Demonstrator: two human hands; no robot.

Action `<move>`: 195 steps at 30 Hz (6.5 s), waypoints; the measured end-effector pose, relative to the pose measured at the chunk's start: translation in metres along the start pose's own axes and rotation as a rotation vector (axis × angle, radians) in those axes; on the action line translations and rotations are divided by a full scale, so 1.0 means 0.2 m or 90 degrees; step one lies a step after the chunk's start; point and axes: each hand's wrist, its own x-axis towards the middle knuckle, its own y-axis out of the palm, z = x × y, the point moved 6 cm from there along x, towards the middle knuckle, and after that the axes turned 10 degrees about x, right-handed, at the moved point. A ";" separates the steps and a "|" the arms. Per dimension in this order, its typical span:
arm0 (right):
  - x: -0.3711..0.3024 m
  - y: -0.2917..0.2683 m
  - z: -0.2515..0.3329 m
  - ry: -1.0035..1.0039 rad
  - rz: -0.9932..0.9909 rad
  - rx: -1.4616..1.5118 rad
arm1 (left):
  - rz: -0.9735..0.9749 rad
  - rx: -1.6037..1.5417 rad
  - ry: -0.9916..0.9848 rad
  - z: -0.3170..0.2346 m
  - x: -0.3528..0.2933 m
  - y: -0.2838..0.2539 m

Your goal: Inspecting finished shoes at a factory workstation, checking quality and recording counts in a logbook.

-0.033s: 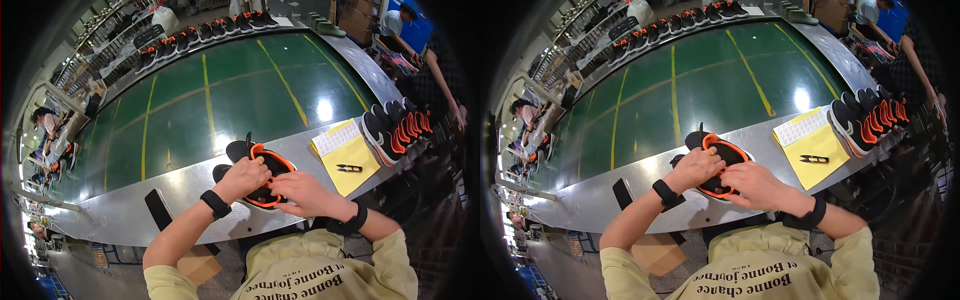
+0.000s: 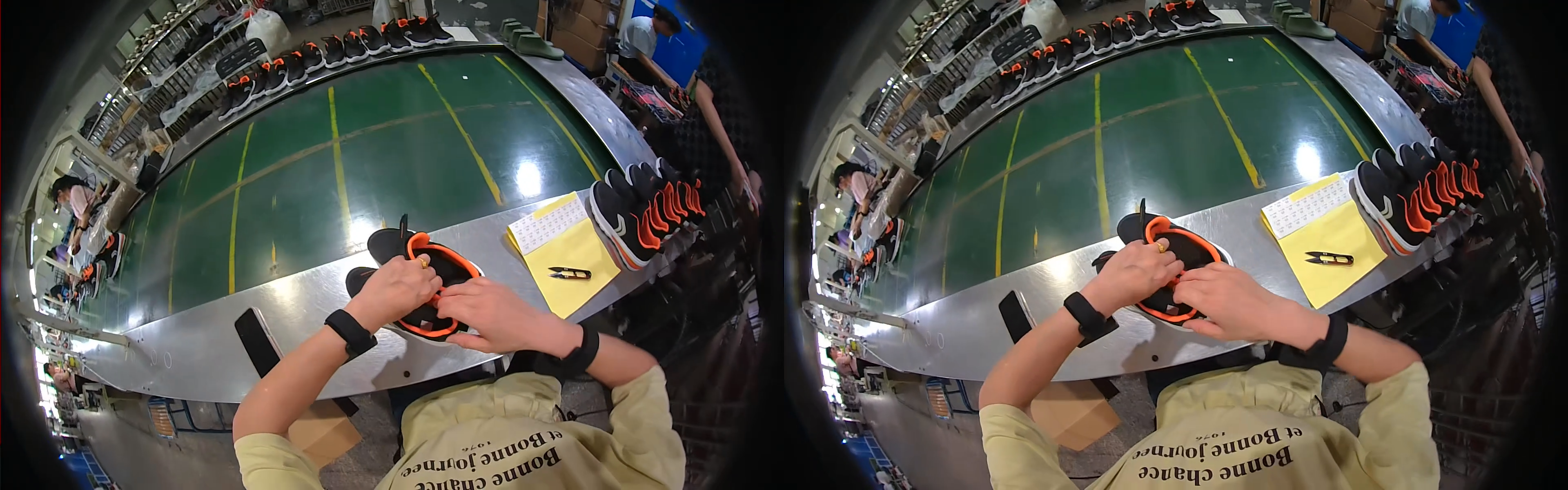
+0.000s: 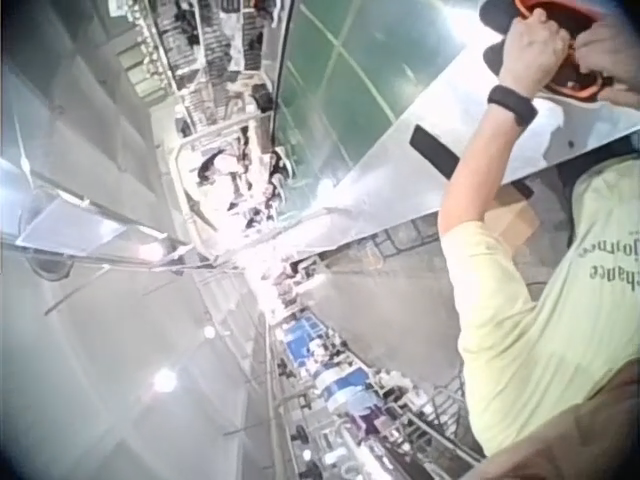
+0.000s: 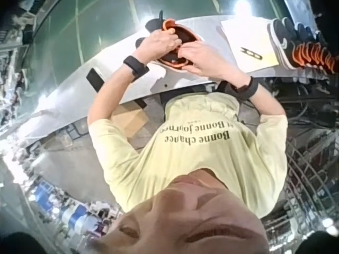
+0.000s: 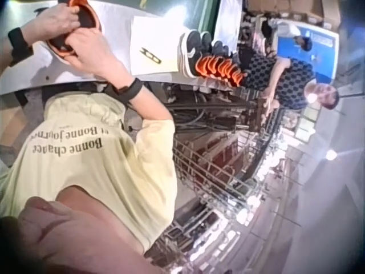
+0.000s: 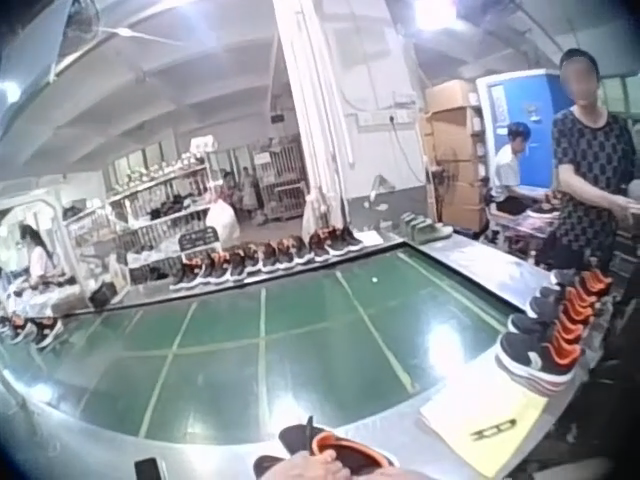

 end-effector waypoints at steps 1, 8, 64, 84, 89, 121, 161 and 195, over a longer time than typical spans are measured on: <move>0.03 0.03 -0.03 -0.010 0.040 -0.033 | -0.018 -0.019 0.002 0.02 0.00 0.00; 0.13 0.29 -0.03 -0.039 0.367 -0.227 | 0.026 0.025 -0.038 -0.01 -0.05 0.03; -0.61 -0.42 -0.52 0.436 -0.134 -0.259 | 0.128 0.247 -1.126 0.75 -2.40 -0.07; -0.91 -0.39 -0.75 0.535 -0.230 -0.178 | 0.064 0.149 -0.675 0.88 -1.24 -0.10; -0.97 -0.38 -0.73 0.591 -0.147 -0.063 | -0.031 0.054 -0.378 0.44 -0.21 0.03; -0.48 -0.91 -0.15 0.420 -0.345 -0.193 | -0.254 -0.528 -0.470 -0.23 0.14 0.10; -0.19 0.26 0.15 0.163 -0.090 0.148 | -0.126 -0.798 -0.706 0.18 -0.44 0.25; -0.50 0.48 -0.37 0.330 -0.481 1.347 | -0.693 -1.644 -0.567 -0.56 -0.53 0.33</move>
